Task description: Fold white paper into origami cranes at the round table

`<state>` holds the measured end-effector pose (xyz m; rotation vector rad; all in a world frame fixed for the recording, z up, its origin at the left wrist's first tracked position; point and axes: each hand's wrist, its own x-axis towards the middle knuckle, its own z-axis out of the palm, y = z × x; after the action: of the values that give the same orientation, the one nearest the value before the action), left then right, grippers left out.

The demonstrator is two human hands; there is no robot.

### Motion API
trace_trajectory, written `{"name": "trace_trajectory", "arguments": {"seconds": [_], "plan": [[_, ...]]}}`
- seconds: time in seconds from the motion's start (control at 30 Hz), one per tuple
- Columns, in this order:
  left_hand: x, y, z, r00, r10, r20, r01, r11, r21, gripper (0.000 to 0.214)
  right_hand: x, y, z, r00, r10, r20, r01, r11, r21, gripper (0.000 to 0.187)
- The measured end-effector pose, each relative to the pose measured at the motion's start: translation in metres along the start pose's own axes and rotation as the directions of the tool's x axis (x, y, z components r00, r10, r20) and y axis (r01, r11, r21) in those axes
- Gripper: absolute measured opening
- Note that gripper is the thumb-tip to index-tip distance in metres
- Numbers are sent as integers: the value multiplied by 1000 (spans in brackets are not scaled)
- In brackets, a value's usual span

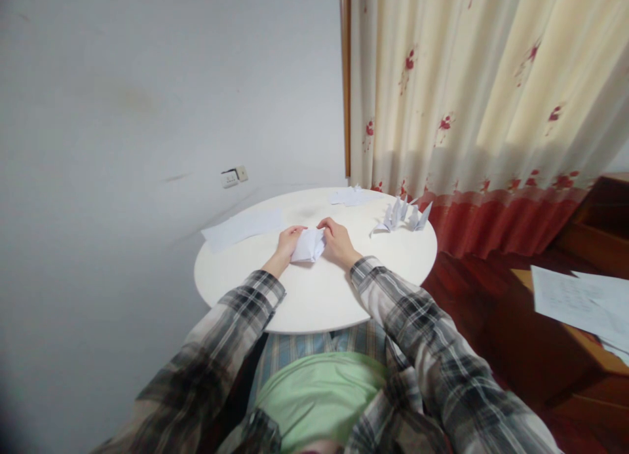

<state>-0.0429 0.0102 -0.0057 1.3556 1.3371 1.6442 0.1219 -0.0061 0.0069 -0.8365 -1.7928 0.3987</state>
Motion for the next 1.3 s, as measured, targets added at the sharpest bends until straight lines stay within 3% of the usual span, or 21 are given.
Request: {"name": "trace_trajectory", "arguments": {"seconds": [0.17, 0.53, 1.0, 1.3], "plan": [[-2, 0, 2, 997, -33, 73, 33, 999, 0, 14, -1, -5, 0, 999, 19, 47, -21, 998, 57, 24], [-4, 3, 1, 994, -75, 81, 76, 997, -8, 14, 0, -6, -1, 996, 26, 80, -32, 997, 77, 22], [-4, 3, 0, 996, -78, 44, 78, 997, 10, 14, -1, -6, -1, 999, 3, 47, -2, 1000, -31, 23], [-8, 8, 2, 988, -137, 70, 138, 990, -11, 21, 1, -2, 0, 1000, 4, -21, -5, 996, -87, 22]]}}
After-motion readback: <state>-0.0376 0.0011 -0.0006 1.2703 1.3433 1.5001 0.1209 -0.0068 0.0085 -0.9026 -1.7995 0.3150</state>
